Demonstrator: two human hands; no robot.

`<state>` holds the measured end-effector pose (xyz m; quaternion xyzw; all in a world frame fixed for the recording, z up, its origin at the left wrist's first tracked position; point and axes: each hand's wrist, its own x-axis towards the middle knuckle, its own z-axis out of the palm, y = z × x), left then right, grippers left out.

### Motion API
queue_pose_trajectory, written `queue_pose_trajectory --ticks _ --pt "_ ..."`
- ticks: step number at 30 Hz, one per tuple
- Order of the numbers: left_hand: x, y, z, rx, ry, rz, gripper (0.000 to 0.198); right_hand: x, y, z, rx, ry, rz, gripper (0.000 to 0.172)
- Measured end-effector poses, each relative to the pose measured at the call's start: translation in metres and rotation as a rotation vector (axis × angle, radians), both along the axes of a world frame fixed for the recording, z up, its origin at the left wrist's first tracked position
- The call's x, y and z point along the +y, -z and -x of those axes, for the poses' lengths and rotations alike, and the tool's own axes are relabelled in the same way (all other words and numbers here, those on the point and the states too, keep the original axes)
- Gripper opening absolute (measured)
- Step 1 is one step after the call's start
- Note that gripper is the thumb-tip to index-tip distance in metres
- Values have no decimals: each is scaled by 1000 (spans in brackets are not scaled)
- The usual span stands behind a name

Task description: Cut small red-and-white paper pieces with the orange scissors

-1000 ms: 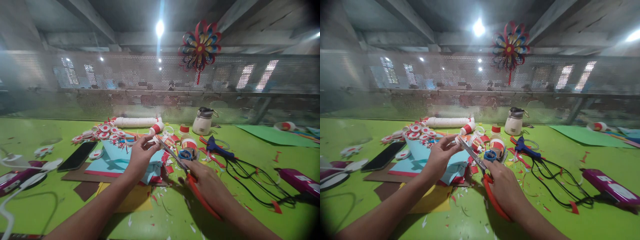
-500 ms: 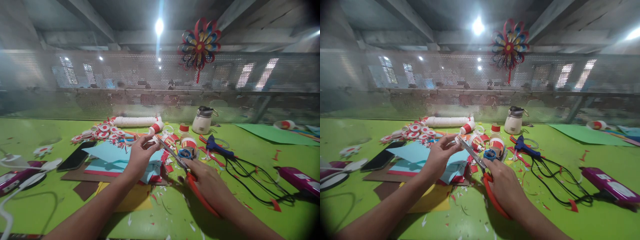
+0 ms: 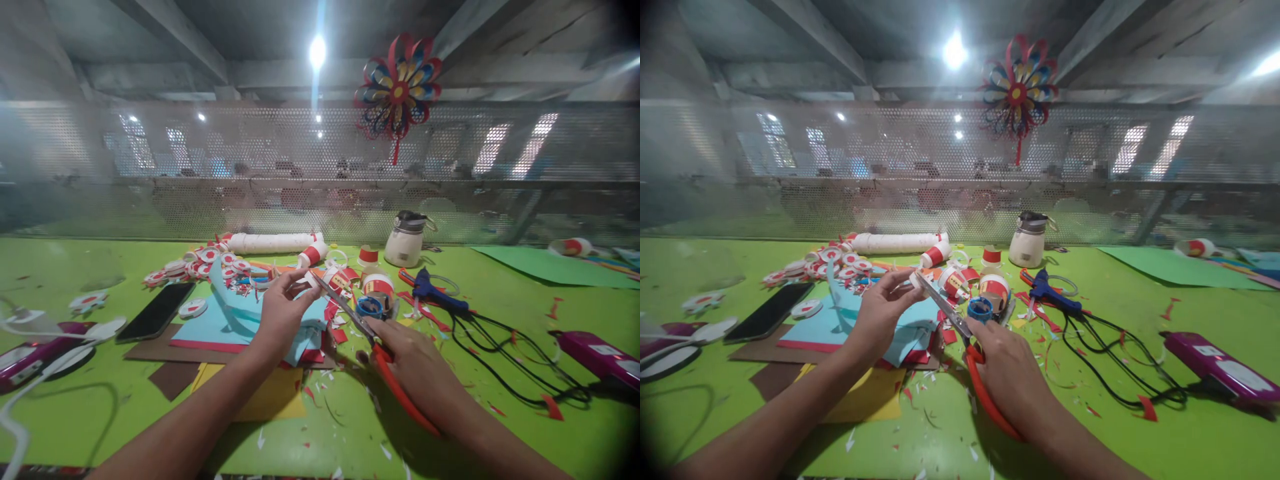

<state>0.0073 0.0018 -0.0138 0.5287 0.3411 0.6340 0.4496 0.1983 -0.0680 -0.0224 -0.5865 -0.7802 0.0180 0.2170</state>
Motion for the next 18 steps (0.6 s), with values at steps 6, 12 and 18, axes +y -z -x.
queue_pose_trajectory --ticks 6,12,18 --pt "-1 -1 -2 -9 -18 -8 36 0 0 0 13 -13 -18 39" --pt "0 -2 -1 -14 -7 -8 38 -1 0 2 25 -21 -43 40" --pt "2 -1 0 -10 -10 -12 41 2 -1 1 73 -32 -38 38"
